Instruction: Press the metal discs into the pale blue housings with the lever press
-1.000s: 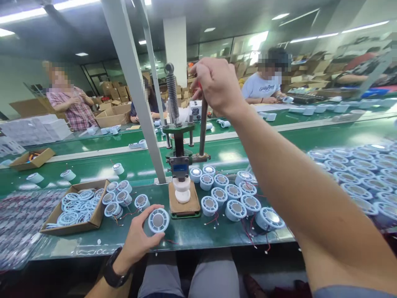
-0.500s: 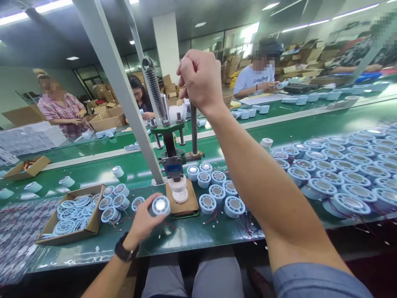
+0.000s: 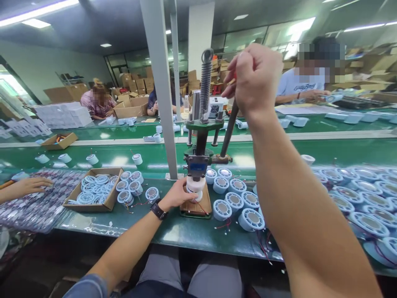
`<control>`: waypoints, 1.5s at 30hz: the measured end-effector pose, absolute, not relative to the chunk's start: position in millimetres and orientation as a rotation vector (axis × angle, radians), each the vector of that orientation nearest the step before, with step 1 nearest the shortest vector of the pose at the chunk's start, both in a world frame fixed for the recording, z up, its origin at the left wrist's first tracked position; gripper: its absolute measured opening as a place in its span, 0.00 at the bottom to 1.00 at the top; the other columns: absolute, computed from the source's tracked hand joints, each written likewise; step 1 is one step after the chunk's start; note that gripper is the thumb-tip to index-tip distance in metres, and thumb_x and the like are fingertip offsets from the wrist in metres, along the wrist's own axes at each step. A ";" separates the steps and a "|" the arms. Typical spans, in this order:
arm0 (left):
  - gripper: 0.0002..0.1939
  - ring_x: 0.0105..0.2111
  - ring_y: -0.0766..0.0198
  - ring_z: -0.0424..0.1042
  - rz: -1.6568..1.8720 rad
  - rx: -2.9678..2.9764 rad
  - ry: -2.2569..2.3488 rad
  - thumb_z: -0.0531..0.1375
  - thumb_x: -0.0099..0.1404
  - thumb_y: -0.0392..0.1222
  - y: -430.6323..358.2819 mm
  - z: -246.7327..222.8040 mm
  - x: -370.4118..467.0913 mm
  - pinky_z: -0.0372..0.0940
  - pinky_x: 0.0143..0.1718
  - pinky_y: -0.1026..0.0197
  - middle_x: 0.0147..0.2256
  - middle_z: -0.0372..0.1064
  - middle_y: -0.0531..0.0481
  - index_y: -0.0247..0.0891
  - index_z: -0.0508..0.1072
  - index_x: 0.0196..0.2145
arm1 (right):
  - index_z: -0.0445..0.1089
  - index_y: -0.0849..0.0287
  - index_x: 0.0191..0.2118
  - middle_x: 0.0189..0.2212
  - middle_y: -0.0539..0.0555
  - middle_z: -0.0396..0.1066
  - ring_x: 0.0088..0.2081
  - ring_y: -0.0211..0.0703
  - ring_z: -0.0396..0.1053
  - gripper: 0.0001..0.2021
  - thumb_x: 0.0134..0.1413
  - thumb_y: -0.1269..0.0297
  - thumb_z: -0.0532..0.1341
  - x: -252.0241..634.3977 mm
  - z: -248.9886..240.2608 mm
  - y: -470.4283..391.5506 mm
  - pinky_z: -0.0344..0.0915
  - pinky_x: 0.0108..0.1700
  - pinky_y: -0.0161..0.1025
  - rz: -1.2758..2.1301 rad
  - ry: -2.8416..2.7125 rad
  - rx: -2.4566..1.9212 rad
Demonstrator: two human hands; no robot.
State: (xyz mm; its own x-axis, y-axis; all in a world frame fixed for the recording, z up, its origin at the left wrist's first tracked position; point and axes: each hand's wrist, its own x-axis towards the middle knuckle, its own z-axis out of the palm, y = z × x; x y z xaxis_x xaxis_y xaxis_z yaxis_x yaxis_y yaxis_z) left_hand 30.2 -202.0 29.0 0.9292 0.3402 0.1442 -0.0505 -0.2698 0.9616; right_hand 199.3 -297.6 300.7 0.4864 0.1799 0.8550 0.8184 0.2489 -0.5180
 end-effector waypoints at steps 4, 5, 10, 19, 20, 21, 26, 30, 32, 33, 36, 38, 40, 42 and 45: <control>0.32 0.50 0.50 0.72 0.338 1.884 0.164 0.70 0.52 0.39 -205.3 32.7 23.1 0.65 0.55 0.51 0.50 0.74 0.39 0.32 0.70 0.55 | 0.70 0.72 0.35 0.26 0.52 0.68 0.20 0.25 0.64 0.16 0.62 0.73 0.46 188.7 312.0 -311.3 0.58 0.24 0.26 -0.512 -0.951 -1.383; 0.38 0.54 0.49 0.70 0.345 1.917 0.135 0.71 0.52 0.40 -205.9 35.3 18.5 0.63 0.57 0.49 0.54 0.70 0.38 0.33 0.66 0.59 | 0.71 0.72 0.36 0.28 0.53 0.68 0.21 0.26 0.65 0.16 0.62 0.72 0.46 177.5 311.4 -322.1 0.60 0.24 0.28 -0.522 -0.962 -1.391; 0.37 0.67 0.47 0.52 0.535 2.306 0.373 0.63 0.62 0.43 -186.3 42.8 -32.1 0.49 0.67 0.44 0.65 0.54 0.35 0.35 0.56 0.66 | 0.76 0.42 0.44 0.35 0.53 0.72 0.39 0.47 0.73 0.15 0.60 0.60 0.53 69.3 212.6 -401.6 0.72 0.45 0.55 -0.883 -0.943 -1.346; 0.31 0.56 0.46 0.65 0.280 2.850 0.744 0.52 0.61 0.26 -151.0 13.7 -91.3 0.60 0.58 0.45 0.59 0.60 0.32 0.32 0.62 0.62 | 0.73 0.31 0.48 0.39 0.50 0.71 0.43 0.54 0.73 0.17 0.58 0.64 0.59 25.6 107.0 -442.0 0.69 0.49 0.66 -1.025 -0.931 -1.500; 0.30 0.55 0.46 0.66 0.281 2.840 0.762 0.52 0.62 0.27 -154.3 15.9 -85.9 0.61 0.57 0.46 0.58 0.61 0.32 0.33 0.62 0.62 | 0.74 0.37 0.47 0.39 0.51 0.72 0.42 0.52 0.73 0.13 0.61 0.60 0.58 41.8 139.1 -433.2 0.70 0.49 0.62 -1.090 -0.949 -1.441; 0.29 0.54 0.46 0.67 0.281 2.822 0.780 0.53 0.63 0.30 -158.4 19.3 -79.2 0.62 0.55 0.46 0.56 0.62 0.32 0.33 0.62 0.62 | 0.74 0.44 0.47 0.38 0.52 0.72 0.40 0.50 0.73 0.11 0.63 0.56 0.56 60.8 172.8 -421.6 0.71 0.48 0.59 -1.144 -0.980 -1.364; 0.33 0.55 0.46 0.67 0.387 2.693 0.762 0.58 0.67 0.45 -181.7 36.8 -61.5 0.64 0.54 0.48 0.57 0.63 0.32 0.33 0.54 0.66 | 0.64 0.56 0.56 0.51 0.56 0.64 0.39 0.38 0.73 0.18 0.64 0.56 0.54 153.1 278.9 -355.7 0.73 0.39 0.38 -0.736 -1.123 -1.471; 0.30 0.61 0.50 0.62 0.753 2.585 0.629 0.53 0.71 0.48 -180.1 33.4 -102.1 0.59 0.61 0.47 0.61 0.61 0.37 0.35 0.55 0.66 | 0.56 0.53 0.63 0.57 0.56 0.61 0.53 0.45 0.69 0.26 0.60 0.55 0.54 153.8 220.9 -338.0 0.70 0.53 0.45 -0.730 -1.010 -1.455; 0.24 0.58 0.53 0.65 0.853 2.551 0.646 0.51 0.72 0.46 -160.9 33.5 -134.0 0.61 0.60 0.49 0.58 0.66 0.40 0.37 0.61 0.62 | 0.53 0.54 0.63 0.54 0.60 0.62 0.51 0.48 0.70 0.27 0.60 0.54 0.53 131.0 154.2 -336.6 0.69 0.55 0.50 -0.788 -0.819 -1.361; 0.22 0.57 0.54 0.67 0.871 2.559 0.700 0.49 0.72 0.45 -145.8 36.6 -150.1 0.62 0.59 0.50 0.56 0.69 0.41 0.37 0.65 0.60 | 0.51 0.56 0.64 0.54 0.62 0.62 0.50 0.50 0.70 0.29 0.60 0.53 0.53 118.2 118.9 -335.7 0.68 0.55 0.54 -0.768 -0.756 -1.348; 0.21 0.54 0.55 0.69 0.727 2.698 1.090 0.44 0.71 0.37 -82.5 58.3 -192.2 0.61 0.59 0.53 0.52 0.72 0.40 0.34 0.72 0.53 | 0.43 0.60 0.67 0.57 0.67 0.59 0.55 0.56 0.67 0.43 0.51 0.50 0.61 86.3 32.9 -328.4 0.66 0.56 0.57 -0.428 -0.679 -1.490; 0.23 0.54 0.56 0.69 0.515 2.752 1.385 0.42 0.69 0.33 -36.6 75.7 -211.2 0.61 0.58 0.56 0.53 0.71 0.38 0.30 0.70 0.54 | 0.43 0.61 0.68 0.57 0.68 0.60 0.56 0.58 0.65 0.50 0.44 0.48 0.65 74.9 3.2 -318.6 0.63 0.59 0.55 -0.180 -0.623 -1.596; 0.20 0.51 0.54 0.71 0.350 2.766 1.486 0.46 0.66 0.32 -1.2 88.7 -220.7 0.62 0.55 0.56 0.49 0.74 0.36 0.29 0.73 0.49 | 0.45 0.63 0.68 0.54 0.67 0.64 0.54 0.57 0.68 0.52 0.41 0.48 0.67 70.1 -6.8 -308.3 0.62 0.60 0.54 -0.087 -0.540 -1.610; 0.13 0.45 0.51 0.73 0.220 2.781 1.499 0.52 0.61 0.32 17.9 95.6 -222.0 0.64 0.51 0.56 0.39 0.76 0.35 0.29 0.76 0.36 | 0.45 0.65 0.68 0.50 0.66 0.67 0.51 0.55 0.69 0.52 0.42 0.47 0.67 67.7 -6.1 -301.3 0.64 0.59 0.51 -0.112 -0.478 -1.573; 0.06 0.40 0.51 0.73 0.111 2.820 1.465 0.55 0.56 0.33 29.6 94.6 -219.6 0.64 0.48 0.56 0.26 0.71 0.41 0.33 0.68 0.22 | 0.38 0.67 0.68 0.52 0.67 0.66 0.51 0.50 0.70 0.50 0.49 0.45 0.62 61.9 -4.6 -297.5 0.67 0.56 0.46 -0.223 -0.455 -1.571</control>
